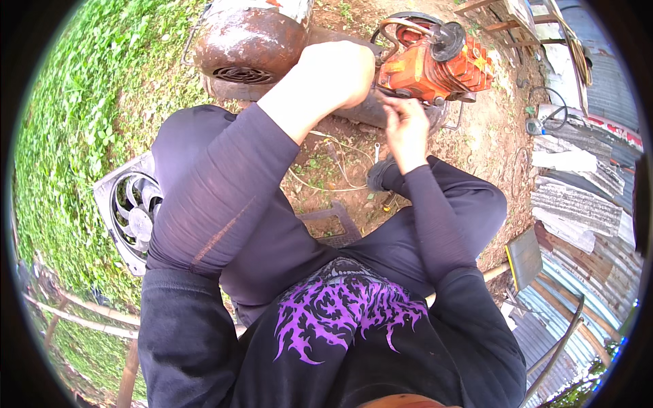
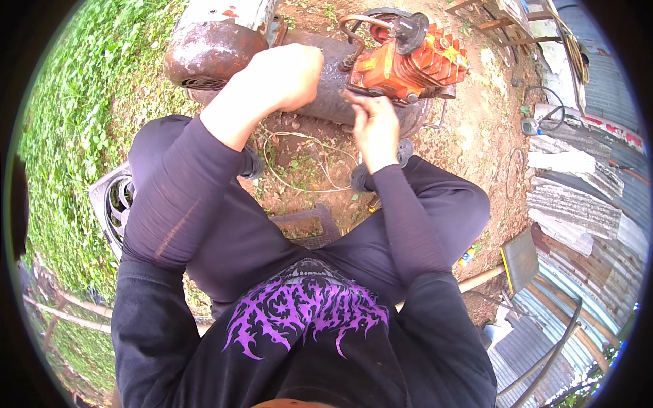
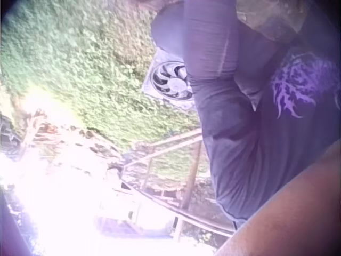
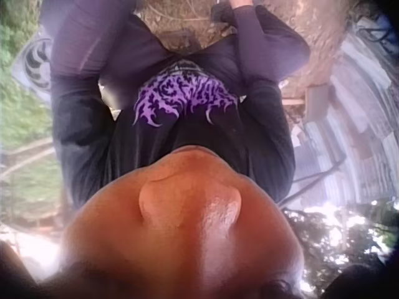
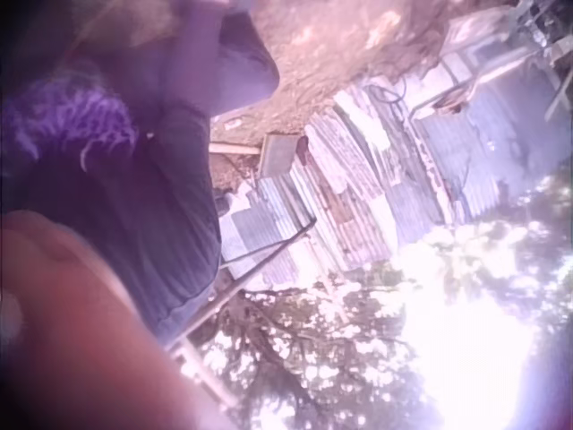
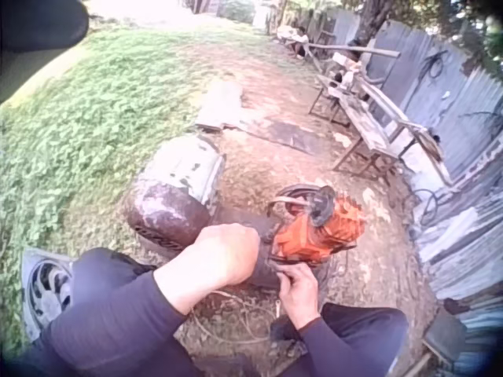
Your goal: The person manipulates the internal components of a motor assembly, removes a metal piece, and then cleans several small metal parts by dipping them into a bucket of liquid.
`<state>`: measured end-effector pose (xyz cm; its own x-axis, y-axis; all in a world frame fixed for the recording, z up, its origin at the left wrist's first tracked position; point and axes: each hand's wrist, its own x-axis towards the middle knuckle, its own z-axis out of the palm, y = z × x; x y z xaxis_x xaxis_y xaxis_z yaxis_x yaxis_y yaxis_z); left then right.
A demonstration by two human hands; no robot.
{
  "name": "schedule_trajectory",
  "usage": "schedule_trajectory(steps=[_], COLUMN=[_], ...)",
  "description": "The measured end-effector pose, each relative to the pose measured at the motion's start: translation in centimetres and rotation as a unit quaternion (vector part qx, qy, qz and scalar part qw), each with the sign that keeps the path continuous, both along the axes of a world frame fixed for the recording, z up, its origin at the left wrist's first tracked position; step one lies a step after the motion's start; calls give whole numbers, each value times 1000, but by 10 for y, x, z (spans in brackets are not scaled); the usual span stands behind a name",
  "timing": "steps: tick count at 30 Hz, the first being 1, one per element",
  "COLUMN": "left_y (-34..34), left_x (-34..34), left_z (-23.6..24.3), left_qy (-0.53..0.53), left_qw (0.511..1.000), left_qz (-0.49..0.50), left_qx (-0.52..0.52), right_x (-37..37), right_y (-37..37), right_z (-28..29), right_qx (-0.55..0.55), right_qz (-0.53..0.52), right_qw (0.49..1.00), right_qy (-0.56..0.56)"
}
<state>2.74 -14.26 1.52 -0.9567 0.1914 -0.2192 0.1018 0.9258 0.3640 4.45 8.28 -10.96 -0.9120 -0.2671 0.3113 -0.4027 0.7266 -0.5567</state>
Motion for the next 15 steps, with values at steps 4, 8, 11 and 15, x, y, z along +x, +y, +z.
schedule_trajectory(steps=[4, 8, 11, 15], left_y=[-5, 3, 21, 18], left_x=[-5, -8, -11, -3], left_z=[-4, -9, -11, -32], left_qy=[-10, -42, -75, -80], left_qw=[1000, 999, 993, 992], left_qz=[2, -25, -81, -88], left_qx=[-12, -16, -32, 44], right_x=[-15, -22, 8, 58], right_y=[46, 144, 261, 378], right_z=[50, 148, 175, 74], right_qx=[-77, -205, -135, -130], right_qz=[-47, -266, -330, -467], right_qw=[996, 939, 924, 874], right_qy=[-28, 74, 137, 43])
